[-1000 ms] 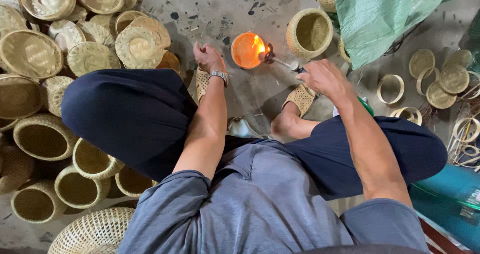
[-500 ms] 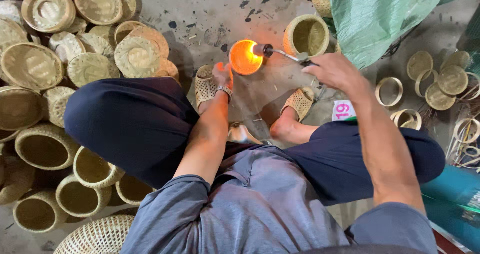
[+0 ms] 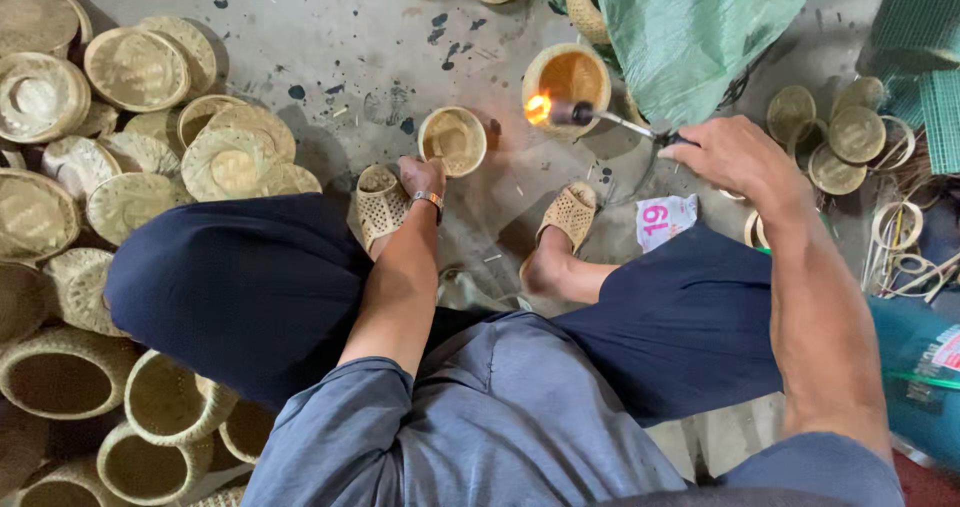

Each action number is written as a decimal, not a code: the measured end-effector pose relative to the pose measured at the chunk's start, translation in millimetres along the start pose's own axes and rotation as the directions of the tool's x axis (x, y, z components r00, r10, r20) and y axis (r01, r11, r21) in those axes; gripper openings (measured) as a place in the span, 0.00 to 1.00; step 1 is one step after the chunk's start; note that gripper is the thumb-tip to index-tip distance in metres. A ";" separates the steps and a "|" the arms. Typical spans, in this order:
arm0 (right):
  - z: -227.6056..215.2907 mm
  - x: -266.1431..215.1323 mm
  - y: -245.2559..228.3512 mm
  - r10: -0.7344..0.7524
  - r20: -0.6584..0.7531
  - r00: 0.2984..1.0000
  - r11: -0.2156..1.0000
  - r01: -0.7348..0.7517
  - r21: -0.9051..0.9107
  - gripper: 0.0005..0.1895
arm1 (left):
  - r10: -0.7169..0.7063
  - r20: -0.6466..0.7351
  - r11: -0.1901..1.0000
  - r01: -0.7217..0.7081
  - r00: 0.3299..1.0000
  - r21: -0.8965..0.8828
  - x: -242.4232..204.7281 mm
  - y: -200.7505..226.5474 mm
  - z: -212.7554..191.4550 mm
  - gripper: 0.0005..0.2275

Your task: The person sits on the floor and uses a handheld blowtorch to apply heat to the interior and exterior surfaces of small woven baskets. They pick up baskets one by one, rotate them while applying the flame, and place them back down.

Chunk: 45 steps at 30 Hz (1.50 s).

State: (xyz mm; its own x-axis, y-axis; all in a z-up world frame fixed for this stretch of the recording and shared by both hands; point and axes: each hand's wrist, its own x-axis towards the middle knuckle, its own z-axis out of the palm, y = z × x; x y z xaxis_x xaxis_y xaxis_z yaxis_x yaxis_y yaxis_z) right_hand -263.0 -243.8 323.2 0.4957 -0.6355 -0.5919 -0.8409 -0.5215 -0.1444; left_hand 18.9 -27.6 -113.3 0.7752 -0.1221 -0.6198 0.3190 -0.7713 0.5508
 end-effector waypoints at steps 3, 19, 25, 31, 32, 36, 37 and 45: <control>16.9 17.3 16.2 -0.140 -0.204 0.969 0.990 0.136 -0.035 0.19 | 0.009 0.034 0.963 0.000 0.999 -0.269 5.1 9.7 -6.2 0.13; 52.2 55.4 41.9 -0.238 -0.135 0.962 0.971 0.231 -0.060 0.21 | 0.041 -0.458 0.554 -0.402 0.888 -0.730 95.4 54.3 -131.9 0.02; 71.3 73.8 38.1 -0.138 -0.277 0.951 0.987 0.109 -0.117 0.24 | 0.508 -0.323 0.611 -0.598 0.799 -0.519 -0.3 59.9 -60.3 0.09; 69.2 67.0 38.9 -0.052 -0.059 0.997 0.997 0.048 -0.067 0.23 | 0.828 0.074 0.546 -0.830 0.555 0.113 -55.6 38.3 -30.0 0.05; 68.9 67.2 37.2 -0.079 -0.046 0.996 0.997 0.078 -0.009 0.21 | 0.848 0.130 0.488 -0.852 0.514 0.191 -60.9 36.4 -26.3 0.03; 61.3 60.1 37.7 -0.071 -0.283 0.956 0.996 0.084 0.033 0.22 | 0.907 0.345 0.244 -0.969 0.242 0.039 -105.5 43.0 -22.9 0.10; 55.1 49.6 44.5 -0.074 -0.315 0.946 0.996 0.087 0.028 0.22 | 0.877 0.423 0.248 -0.969 0.230 0.015 -119.8 48.5 -23.9 0.11; -15.9 -19.8 44.9 -0.033 -0.436 0.899 0.992 0.082 0.094 0.21 | 0.696 0.713 -0.103 -0.995 -0.081 -0.012 -189.6 114.0 12.0 0.28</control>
State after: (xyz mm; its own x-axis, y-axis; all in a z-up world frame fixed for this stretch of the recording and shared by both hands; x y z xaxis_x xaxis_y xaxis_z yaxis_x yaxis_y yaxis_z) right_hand -307.0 -263.7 341.0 0.5678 -0.8029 -0.1815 -0.8143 -0.5156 -0.2664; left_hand -98.3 -99.8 60.2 -0.2294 -0.9727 0.0351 -0.7976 0.2085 0.5660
